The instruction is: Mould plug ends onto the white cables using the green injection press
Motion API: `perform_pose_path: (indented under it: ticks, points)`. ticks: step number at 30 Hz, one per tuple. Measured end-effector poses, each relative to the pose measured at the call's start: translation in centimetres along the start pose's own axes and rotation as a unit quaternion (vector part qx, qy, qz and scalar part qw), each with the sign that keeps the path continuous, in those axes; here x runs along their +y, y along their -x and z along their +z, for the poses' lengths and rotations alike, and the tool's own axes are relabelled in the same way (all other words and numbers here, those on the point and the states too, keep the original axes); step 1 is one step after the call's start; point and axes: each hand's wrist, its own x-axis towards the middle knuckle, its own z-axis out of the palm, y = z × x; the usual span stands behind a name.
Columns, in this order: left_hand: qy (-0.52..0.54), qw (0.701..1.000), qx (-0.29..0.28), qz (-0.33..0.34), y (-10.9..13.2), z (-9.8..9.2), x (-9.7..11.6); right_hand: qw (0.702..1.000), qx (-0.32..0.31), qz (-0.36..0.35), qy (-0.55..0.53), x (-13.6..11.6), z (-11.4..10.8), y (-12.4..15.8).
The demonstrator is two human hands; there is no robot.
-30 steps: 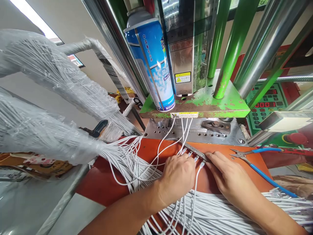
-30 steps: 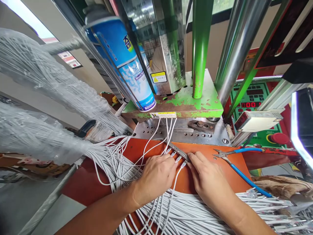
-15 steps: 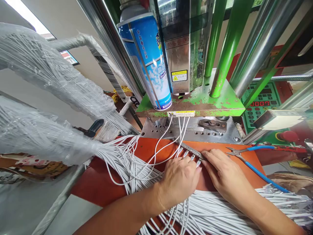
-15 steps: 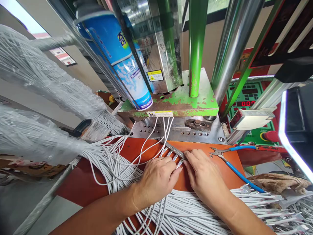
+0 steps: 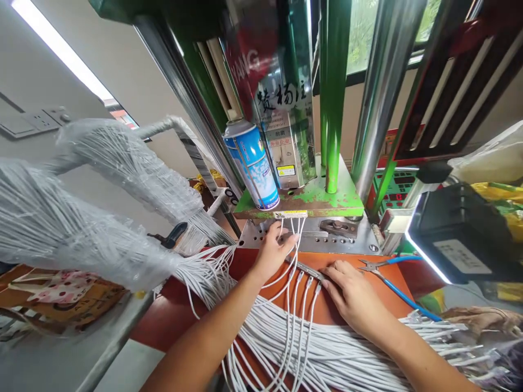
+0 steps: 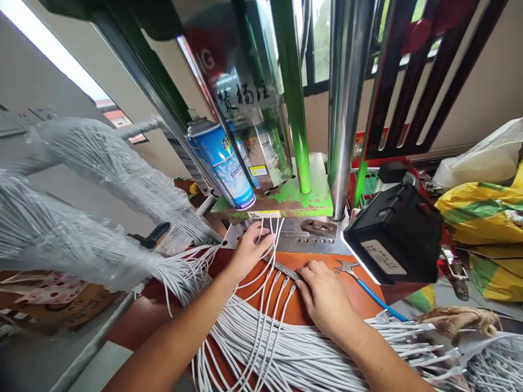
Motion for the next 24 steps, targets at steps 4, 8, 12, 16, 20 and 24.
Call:
perform_pose_path:
  ticks: [4,8,12,16,20,24]
  points:
    - [0.21,0.951,-0.176,-0.141,-2.3,1.1,1.9,1.0,0.011,-0.012,0.0,0.2,0.0,-0.1]
    - [0.298,0.914,-0.211,-0.176,-3.9,1.6,3.2,1.0,0.014,-0.015,-0.014,0.3,0.0,-0.1]
    - [0.339,0.909,-0.192,-0.15,-4.4,2.4,1.6,1.0,0.002,-0.008,-0.028,0.4,0.0,-0.1]
    - [0.361,0.904,-0.189,-0.131,-4.3,2.7,-0.2,1.0,-0.018,-0.003,-0.024,0.5,-0.1,0.0]
    - [0.369,0.902,-0.192,-0.121,-4.4,2.9,-0.7,0.999,-0.023,-0.002,-0.029,0.4,-0.3,-0.1]
    - [0.354,0.911,-0.188,-0.094,-4.6,3.2,-0.8,0.999,-0.024,0.0,-0.029,0.6,-0.3,-0.1]
